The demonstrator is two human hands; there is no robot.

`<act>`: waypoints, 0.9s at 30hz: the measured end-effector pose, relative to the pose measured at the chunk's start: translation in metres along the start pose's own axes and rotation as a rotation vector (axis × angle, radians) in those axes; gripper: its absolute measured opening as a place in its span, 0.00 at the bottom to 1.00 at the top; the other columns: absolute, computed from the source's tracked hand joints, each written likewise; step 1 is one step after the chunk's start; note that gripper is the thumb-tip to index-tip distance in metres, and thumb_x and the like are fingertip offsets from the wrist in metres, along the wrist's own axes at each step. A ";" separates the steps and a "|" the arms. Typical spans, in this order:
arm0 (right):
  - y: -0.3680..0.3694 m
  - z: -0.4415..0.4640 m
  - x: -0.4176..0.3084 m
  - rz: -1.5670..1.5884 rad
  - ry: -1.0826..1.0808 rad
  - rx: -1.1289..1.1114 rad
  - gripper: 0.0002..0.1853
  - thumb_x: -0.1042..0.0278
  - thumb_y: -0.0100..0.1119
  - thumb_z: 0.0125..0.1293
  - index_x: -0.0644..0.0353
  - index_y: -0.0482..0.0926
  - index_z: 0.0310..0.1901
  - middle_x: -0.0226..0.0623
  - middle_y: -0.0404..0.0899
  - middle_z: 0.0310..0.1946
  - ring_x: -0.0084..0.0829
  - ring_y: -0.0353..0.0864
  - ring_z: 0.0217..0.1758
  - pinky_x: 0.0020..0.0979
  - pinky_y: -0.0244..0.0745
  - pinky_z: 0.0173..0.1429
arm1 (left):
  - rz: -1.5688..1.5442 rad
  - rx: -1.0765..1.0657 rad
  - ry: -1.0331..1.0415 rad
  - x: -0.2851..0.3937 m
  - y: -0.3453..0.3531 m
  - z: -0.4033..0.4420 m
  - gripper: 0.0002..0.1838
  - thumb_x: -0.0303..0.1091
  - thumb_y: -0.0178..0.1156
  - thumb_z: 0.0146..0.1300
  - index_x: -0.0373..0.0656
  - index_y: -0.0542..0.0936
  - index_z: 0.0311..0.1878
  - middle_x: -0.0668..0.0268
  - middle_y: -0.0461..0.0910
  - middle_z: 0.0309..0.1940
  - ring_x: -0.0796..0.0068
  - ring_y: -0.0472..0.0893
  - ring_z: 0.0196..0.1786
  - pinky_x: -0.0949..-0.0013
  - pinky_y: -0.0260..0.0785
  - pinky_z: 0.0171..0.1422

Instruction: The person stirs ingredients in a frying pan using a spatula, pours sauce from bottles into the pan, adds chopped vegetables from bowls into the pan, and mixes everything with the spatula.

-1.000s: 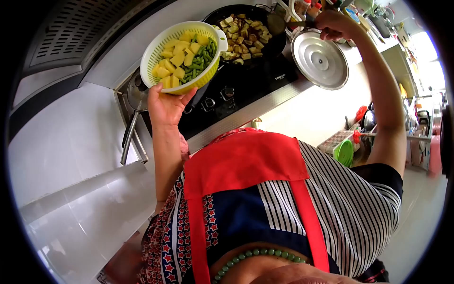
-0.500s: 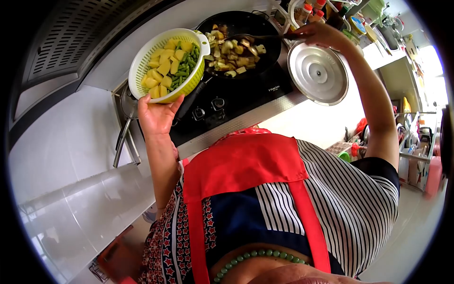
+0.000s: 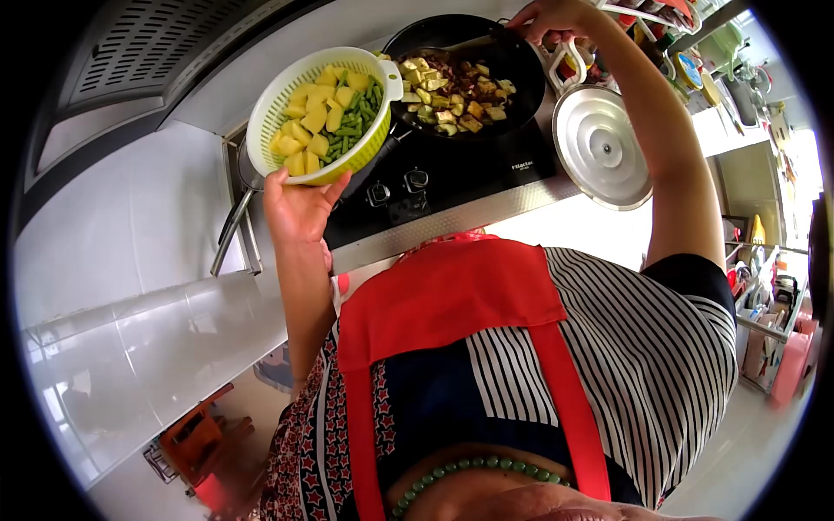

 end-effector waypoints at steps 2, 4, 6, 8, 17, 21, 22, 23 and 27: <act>0.003 -0.030 -0.028 -0.215 0.016 0.062 0.26 0.69 0.68 0.48 0.52 0.80 0.54 0.31 0.83 0.34 0.23 0.78 0.30 0.27 0.75 0.31 | 0.004 0.005 -0.002 0.000 -0.002 0.002 0.33 0.39 0.50 0.59 0.43 0.57 0.68 0.54 0.62 0.65 0.46 0.66 0.64 0.39 0.72 0.57; -0.003 -0.044 -0.029 -0.377 -0.223 0.051 0.25 0.70 0.68 0.49 0.52 0.80 0.53 0.30 0.83 0.35 0.23 0.78 0.32 0.27 0.76 0.34 | 0.003 0.001 0.003 0.000 -0.002 0.001 0.33 0.39 0.50 0.59 0.43 0.57 0.68 0.54 0.62 0.65 0.45 0.66 0.65 0.39 0.72 0.57; -0.003 -0.092 -0.063 -0.519 -0.041 0.043 0.25 0.70 0.68 0.49 0.54 0.81 0.52 0.30 0.84 0.37 0.22 0.79 0.36 0.24 0.75 0.39 | -0.002 -0.012 0.011 0.001 -0.002 0.001 0.33 0.39 0.50 0.59 0.43 0.57 0.68 0.54 0.62 0.65 0.45 0.65 0.65 0.39 0.71 0.57; -0.023 -0.096 -0.055 -0.437 0.044 0.083 0.25 0.70 0.69 0.48 0.54 0.81 0.52 0.30 0.84 0.36 0.22 0.79 0.35 0.23 0.75 0.38 | -0.005 -0.009 0.014 0.001 -0.003 0.001 0.33 0.39 0.50 0.59 0.43 0.57 0.68 0.54 0.62 0.65 0.45 0.65 0.65 0.38 0.71 0.57; -0.012 -0.005 -0.033 -0.074 0.008 0.138 0.23 0.69 0.65 0.49 0.51 0.81 0.51 0.27 0.82 0.27 0.18 0.72 0.23 0.23 0.68 0.24 | -0.010 0.008 -0.004 0.001 -0.008 0.004 0.34 0.39 0.51 0.59 0.43 0.57 0.68 0.54 0.62 0.65 0.46 0.66 0.64 0.38 0.71 0.57; 0.029 -0.033 -0.077 -0.287 0.030 0.036 0.23 0.68 0.64 0.49 0.51 0.81 0.52 0.27 0.83 0.30 0.19 0.73 0.24 0.23 0.68 0.25 | 0.020 0.006 -0.005 0.000 -0.005 0.004 0.34 0.39 0.51 0.59 0.42 0.57 0.68 0.54 0.62 0.65 0.47 0.66 0.65 0.38 0.71 0.57; 0.037 -0.040 -0.085 -0.427 -0.028 0.057 0.24 0.69 0.65 0.47 0.51 0.81 0.51 0.28 0.84 0.34 0.24 0.78 0.27 0.28 0.72 0.29 | 0.022 -0.002 -0.008 0.000 -0.004 0.005 0.33 0.39 0.51 0.59 0.42 0.57 0.68 0.54 0.61 0.65 0.47 0.66 0.65 0.39 0.71 0.57; 0.044 -0.049 -0.089 -0.467 -0.156 0.106 0.24 0.70 0.65 0.47 0.52 0.81 0.50 0.30 0.84 0.34 0.26 0.79 0.29 0.29 0.73 0.31 | 0.022 -0.008 -0.013 0.000 -0.004 0.007 0.33 0.39 0.50 0.59 0.42 0.57 0.68 0.54 0.61 0.65 0.47 0.66 0.65 0.39 0.72 0.56; 0.085 -0.108 -0.090 -0.453 -0.188 0.317 0.26 0.84 0.60 0.45 0.53 0.82 0.50 0.33 0.85 0.39 0.26 0.83 0.42 0.25 0.75 0.49 | 0.013 -0.012 -0.027 -0.001 -0.003 0.009 0.33 0.39 0.50 0.59 0.42 0.57 0.68 0.54 0.62 0.65 0.47 0.66 0.65 0.39 0.72 0.56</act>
Point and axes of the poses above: each hand's wrist, its own z-axis towards the middle knuckle, its own y-axis out of the palm, x = y × z, the point moved 8 cm from there along z, towards the middle knuckle
